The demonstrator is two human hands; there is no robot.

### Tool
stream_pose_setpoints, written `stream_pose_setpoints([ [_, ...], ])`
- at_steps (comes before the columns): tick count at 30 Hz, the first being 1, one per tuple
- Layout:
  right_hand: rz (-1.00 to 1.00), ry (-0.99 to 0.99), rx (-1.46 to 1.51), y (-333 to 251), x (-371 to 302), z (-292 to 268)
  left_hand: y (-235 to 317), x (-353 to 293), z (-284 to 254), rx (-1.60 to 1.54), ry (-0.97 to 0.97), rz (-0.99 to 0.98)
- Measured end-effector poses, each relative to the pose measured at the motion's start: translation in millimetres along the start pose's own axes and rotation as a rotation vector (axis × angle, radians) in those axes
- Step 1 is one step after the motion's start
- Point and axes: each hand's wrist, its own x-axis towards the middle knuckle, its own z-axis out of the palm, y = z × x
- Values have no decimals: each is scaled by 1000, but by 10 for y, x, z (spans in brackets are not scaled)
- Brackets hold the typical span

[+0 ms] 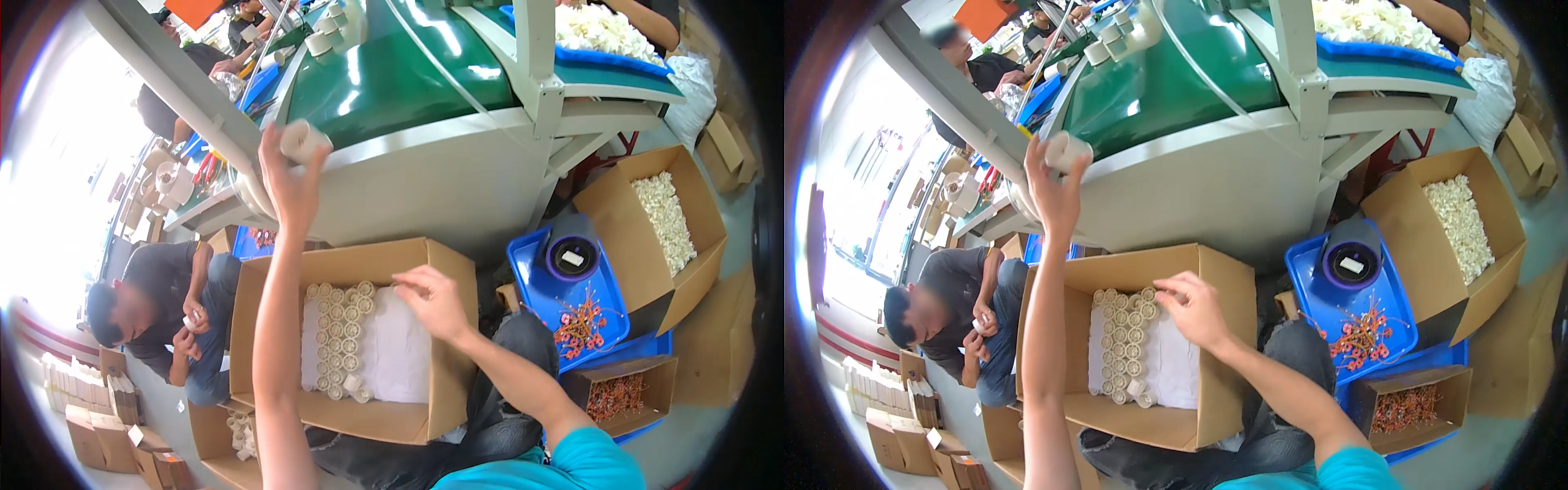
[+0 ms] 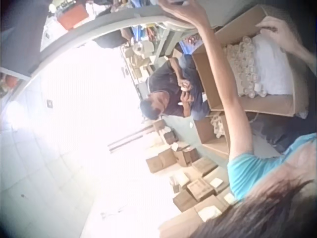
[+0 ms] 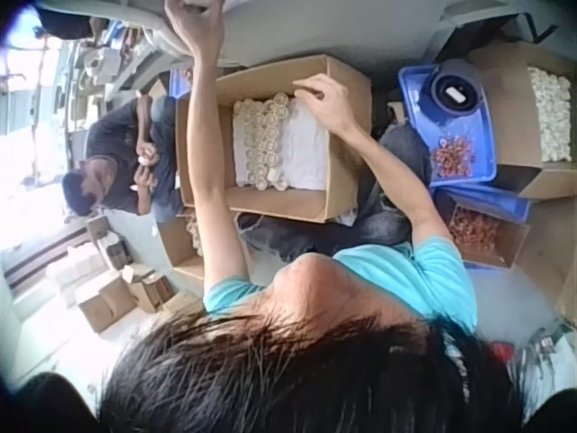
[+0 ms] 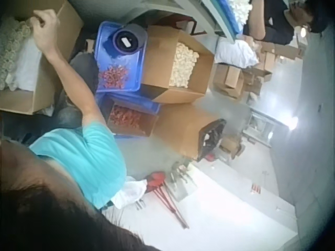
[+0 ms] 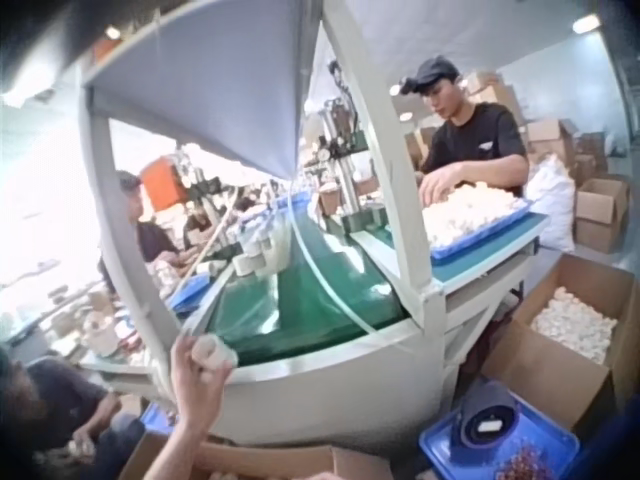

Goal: Manually assembling small plastic housings with internal electronic components at a factory workstation.

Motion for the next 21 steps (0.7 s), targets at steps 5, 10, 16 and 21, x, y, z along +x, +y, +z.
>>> stream_pose_setpoints([
  [5, 111, -93, 40, 43, -101, 176, -669, 583, 373, 196, 9, 36],
  [10, 53, -23, -9, 49, 16, 22, -671, 687, 597, 327, 77, 334],
  [16, 19, 37, 54, -19, 172, -89, -323, -914, -178, 396, 155, 386],
  [21, 89, -29, 134, -34, 86, 3, -1223, -3332, -591, 503, -800, -207],
])
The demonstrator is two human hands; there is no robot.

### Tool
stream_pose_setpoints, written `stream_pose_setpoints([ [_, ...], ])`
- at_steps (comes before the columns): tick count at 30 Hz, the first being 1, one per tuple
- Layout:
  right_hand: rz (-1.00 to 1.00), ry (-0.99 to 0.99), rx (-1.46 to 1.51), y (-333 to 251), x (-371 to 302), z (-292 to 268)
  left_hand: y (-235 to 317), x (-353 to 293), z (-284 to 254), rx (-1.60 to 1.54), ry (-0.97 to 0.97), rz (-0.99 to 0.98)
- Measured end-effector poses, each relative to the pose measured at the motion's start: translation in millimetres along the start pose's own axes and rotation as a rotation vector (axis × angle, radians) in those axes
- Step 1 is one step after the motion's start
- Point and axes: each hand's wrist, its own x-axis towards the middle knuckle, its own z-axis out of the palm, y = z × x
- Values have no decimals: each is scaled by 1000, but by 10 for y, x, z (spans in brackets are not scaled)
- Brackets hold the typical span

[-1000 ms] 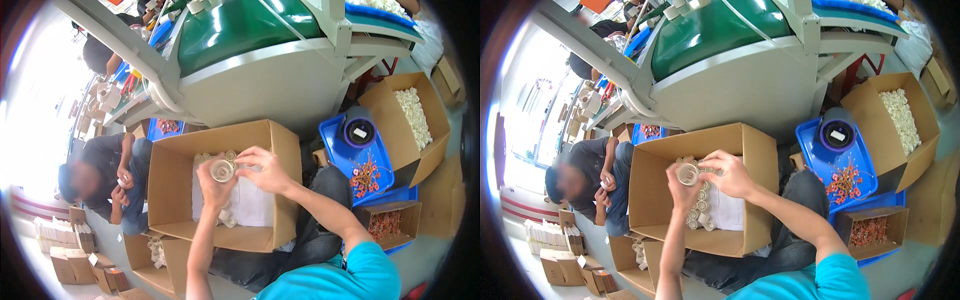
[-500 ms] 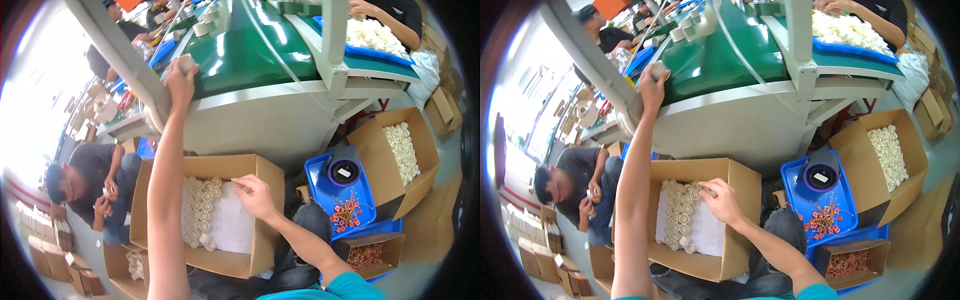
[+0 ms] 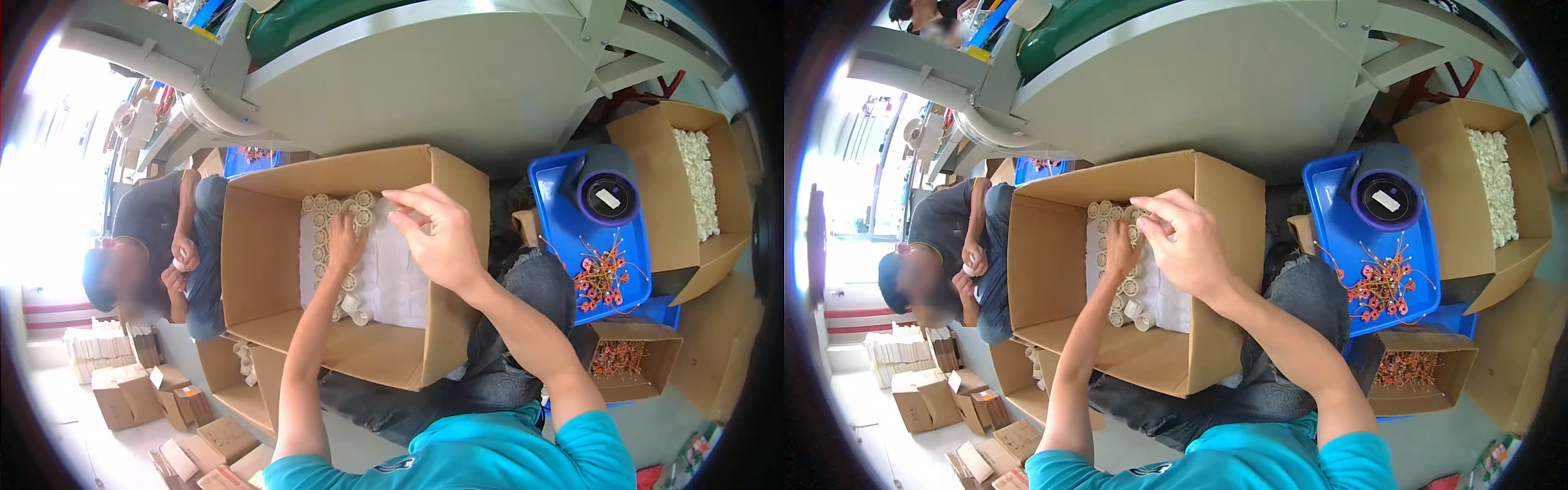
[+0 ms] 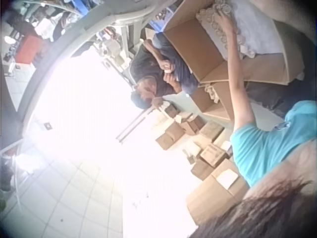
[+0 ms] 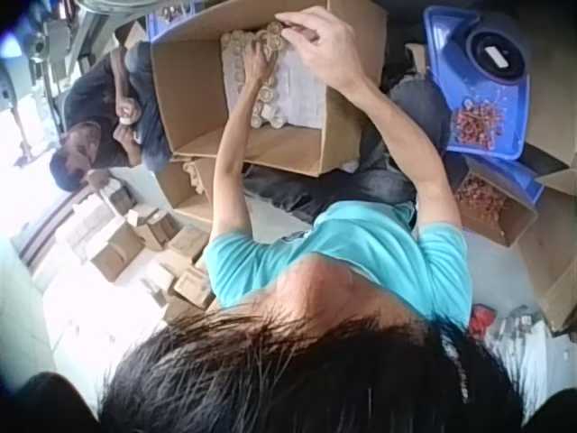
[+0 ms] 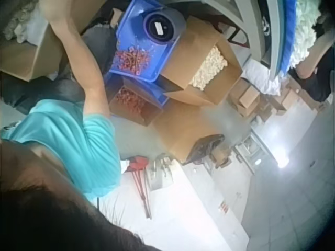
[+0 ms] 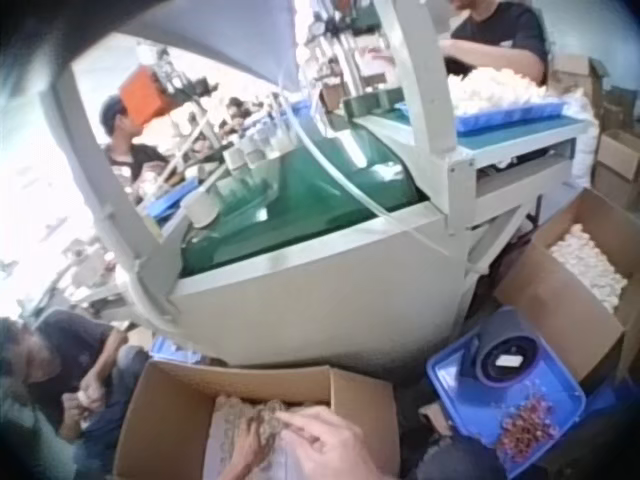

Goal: Manually assembling small plastic housings with internal electronic components at a factory workstation.

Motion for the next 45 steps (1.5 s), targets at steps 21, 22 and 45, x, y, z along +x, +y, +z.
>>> stream_pose_setpoints([
  [21, -123, 98, -347, 255, 97, -117, -255, 24, -141, -213, -265, -200],
  [22, -131, 98, -349, 188, 99, -226, -109, 70, -360, -311, -205, -146],
  [45, 256, 371, -1298, 784, -1364, -2442, 1247, -810, -1108, -2131, -203, -607],
])
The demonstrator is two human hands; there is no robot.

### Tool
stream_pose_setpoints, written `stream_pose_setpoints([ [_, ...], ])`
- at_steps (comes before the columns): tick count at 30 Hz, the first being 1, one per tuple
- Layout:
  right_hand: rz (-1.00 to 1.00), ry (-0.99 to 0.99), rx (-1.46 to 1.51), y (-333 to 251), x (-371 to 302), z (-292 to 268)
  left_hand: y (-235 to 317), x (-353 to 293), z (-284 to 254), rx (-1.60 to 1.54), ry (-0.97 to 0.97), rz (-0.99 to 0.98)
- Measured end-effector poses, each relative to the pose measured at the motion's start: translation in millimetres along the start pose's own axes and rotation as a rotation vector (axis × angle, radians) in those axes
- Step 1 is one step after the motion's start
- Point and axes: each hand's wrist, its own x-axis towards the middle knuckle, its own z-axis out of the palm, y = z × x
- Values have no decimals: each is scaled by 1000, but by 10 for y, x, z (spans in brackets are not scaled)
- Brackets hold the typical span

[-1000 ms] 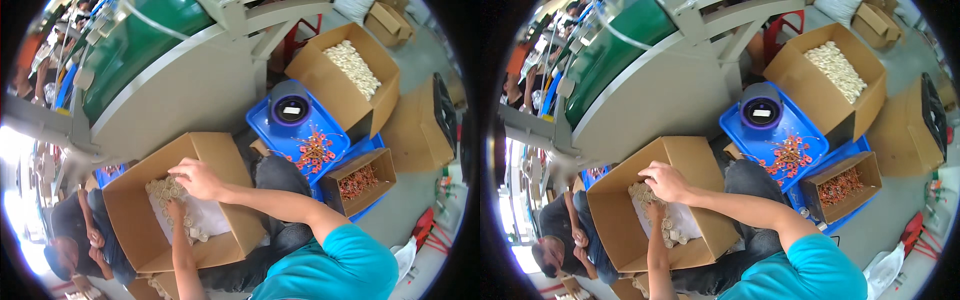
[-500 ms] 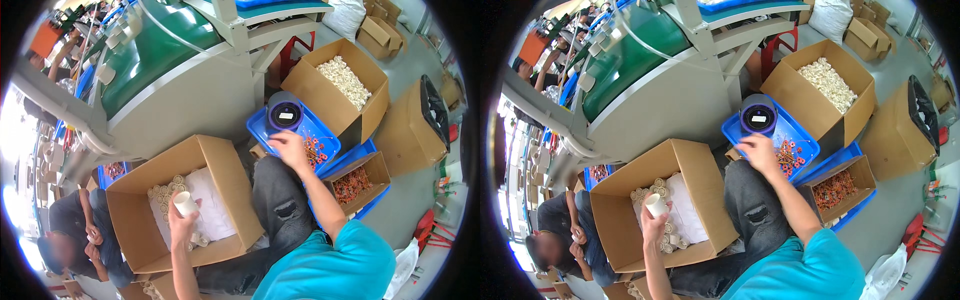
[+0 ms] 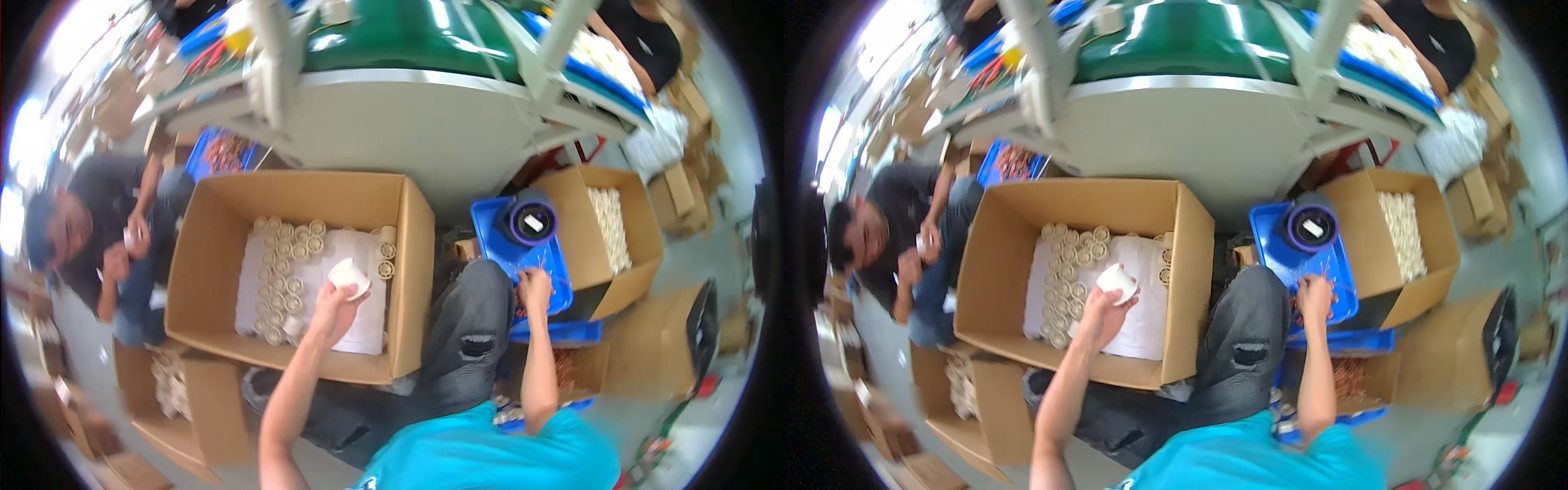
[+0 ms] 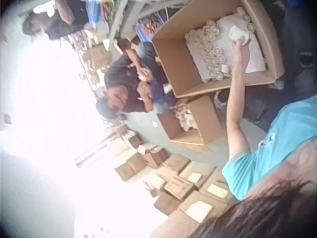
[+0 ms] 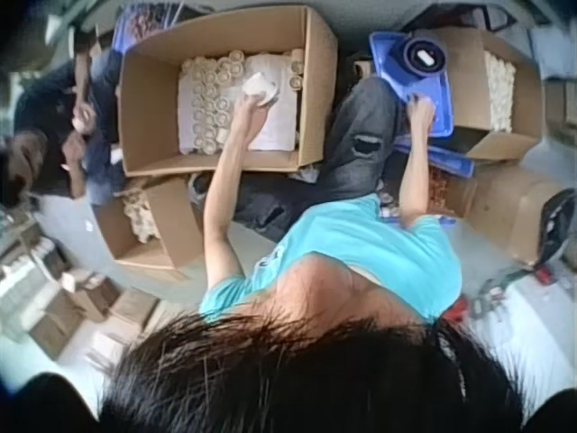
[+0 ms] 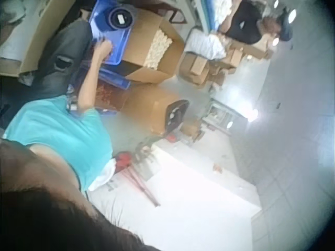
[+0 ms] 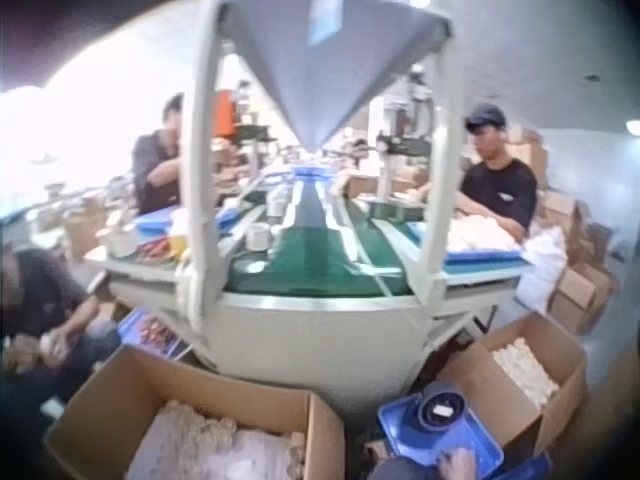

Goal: Manually assembling small plastic housings with internal electronic components at a factory workstation.

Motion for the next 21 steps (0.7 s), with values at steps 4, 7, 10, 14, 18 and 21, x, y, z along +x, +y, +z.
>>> stream_pose_setpoints([
  [4, 249, 149, 802, -19, -93, -345, 63, -24, 58, -68, -32, 55],
  [7, 187, 465, 944, -77, -177, -663, -33, -28, 73, 62, -53, 101],
  [10, 154, 529, 1071, 7, -134, -876, -81, -58, 116, 296, -83, 19],
  [14, 68, 505, 1049, -718, -186, -1112, -69, -135, 140, 384, -102, 110],
  [18, -43, 208, 1201, -1052, -174, -966, -23, -111, 143, 335, -155, 173],
  [21, -41, -366, 1407, -1754, -309, -792, 199, -155, 236, 491, -216, 189],
])
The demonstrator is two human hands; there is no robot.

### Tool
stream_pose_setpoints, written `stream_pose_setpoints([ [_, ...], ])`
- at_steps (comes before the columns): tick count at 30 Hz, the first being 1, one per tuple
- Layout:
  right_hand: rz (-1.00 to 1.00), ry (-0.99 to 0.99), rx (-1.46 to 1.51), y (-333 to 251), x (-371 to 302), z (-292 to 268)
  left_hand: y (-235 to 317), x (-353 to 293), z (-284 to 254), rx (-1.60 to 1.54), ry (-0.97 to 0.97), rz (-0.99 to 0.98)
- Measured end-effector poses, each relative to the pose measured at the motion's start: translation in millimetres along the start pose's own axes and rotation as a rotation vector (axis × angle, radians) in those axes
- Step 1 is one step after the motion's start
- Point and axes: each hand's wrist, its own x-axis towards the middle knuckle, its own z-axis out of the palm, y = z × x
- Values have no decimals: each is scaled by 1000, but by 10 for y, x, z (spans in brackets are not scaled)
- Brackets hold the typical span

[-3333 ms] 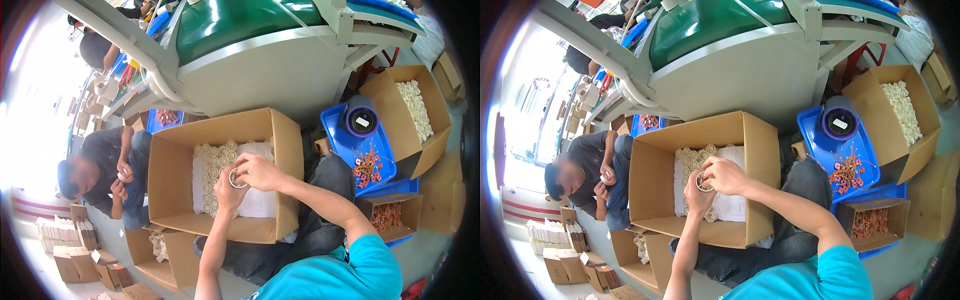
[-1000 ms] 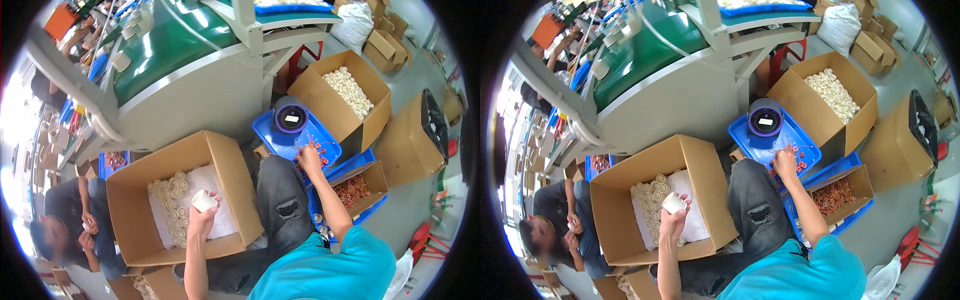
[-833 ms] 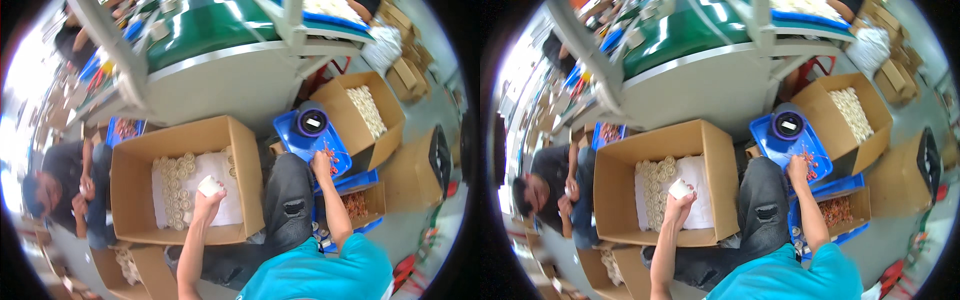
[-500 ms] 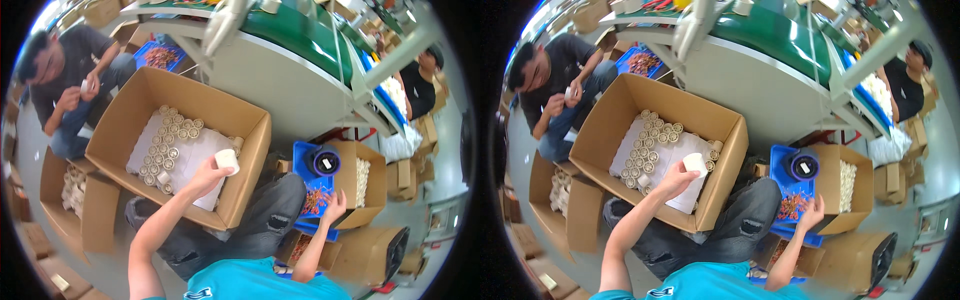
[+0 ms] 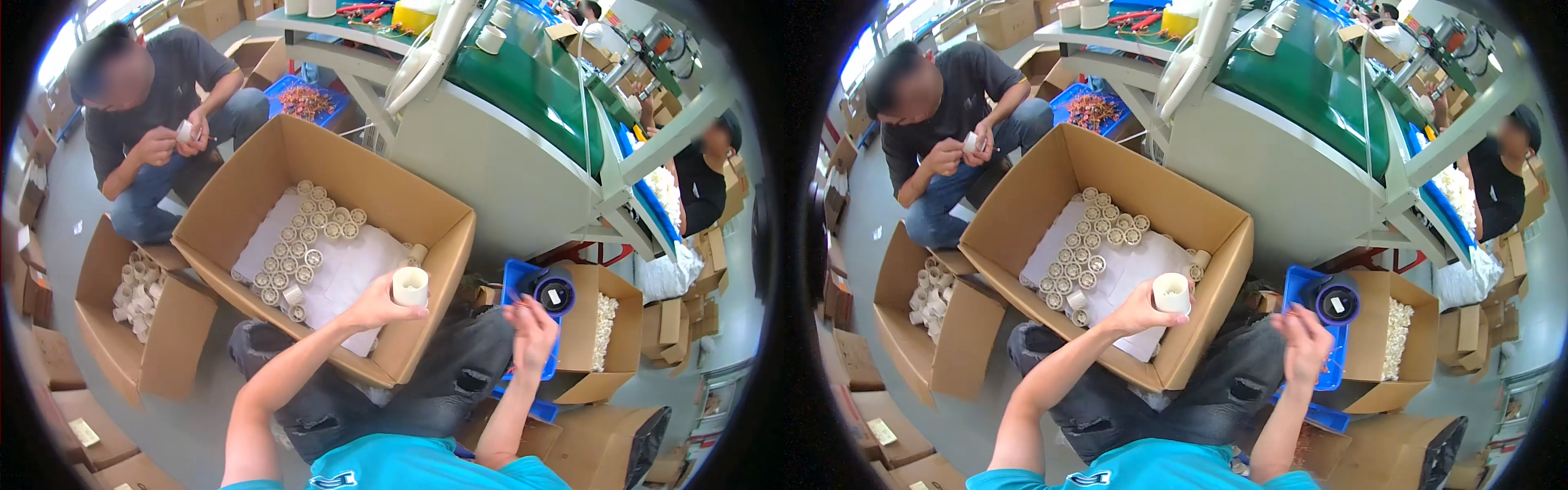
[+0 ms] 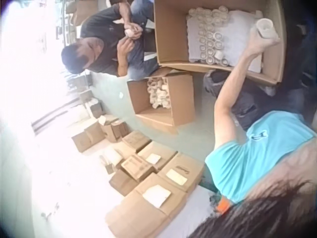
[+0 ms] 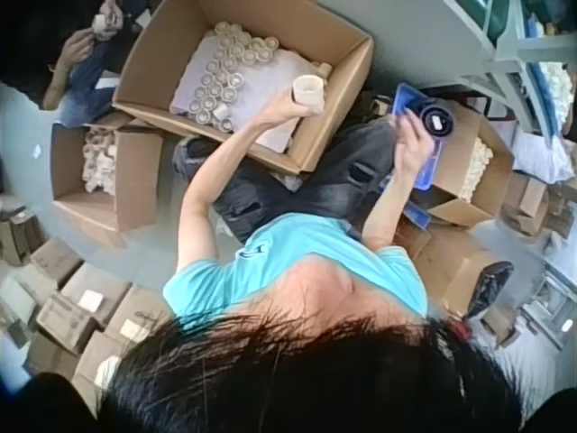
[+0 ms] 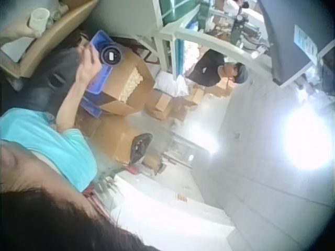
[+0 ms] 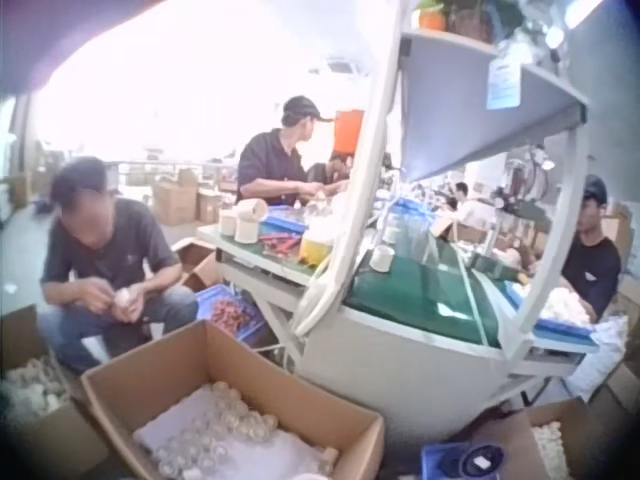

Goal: Manually assembling small plastic housings with internal electronic components at a factory workstation.

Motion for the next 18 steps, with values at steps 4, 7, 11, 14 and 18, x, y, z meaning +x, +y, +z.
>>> stream_pose_setpoints([
  [4, 425, -411, 214, 260, 301, 712, 172, -50, -167, 89, -84, 49],
  [7, 609, -563, 271, 325, 582, 1062, 246, -67, -279, 9, -73, 118],
  [11, 590, -715, 215, 461, 768, 1323, 287, -96, -396, -2, -88, -45],
  [14, 426, -670, 69, 602, 796, 1362, 388, -78, -440, 140, -12, -94],
  [18, 173, -559, -184, 832, 708, 1315, 412, -59, -482, 250, -103, -114],
])
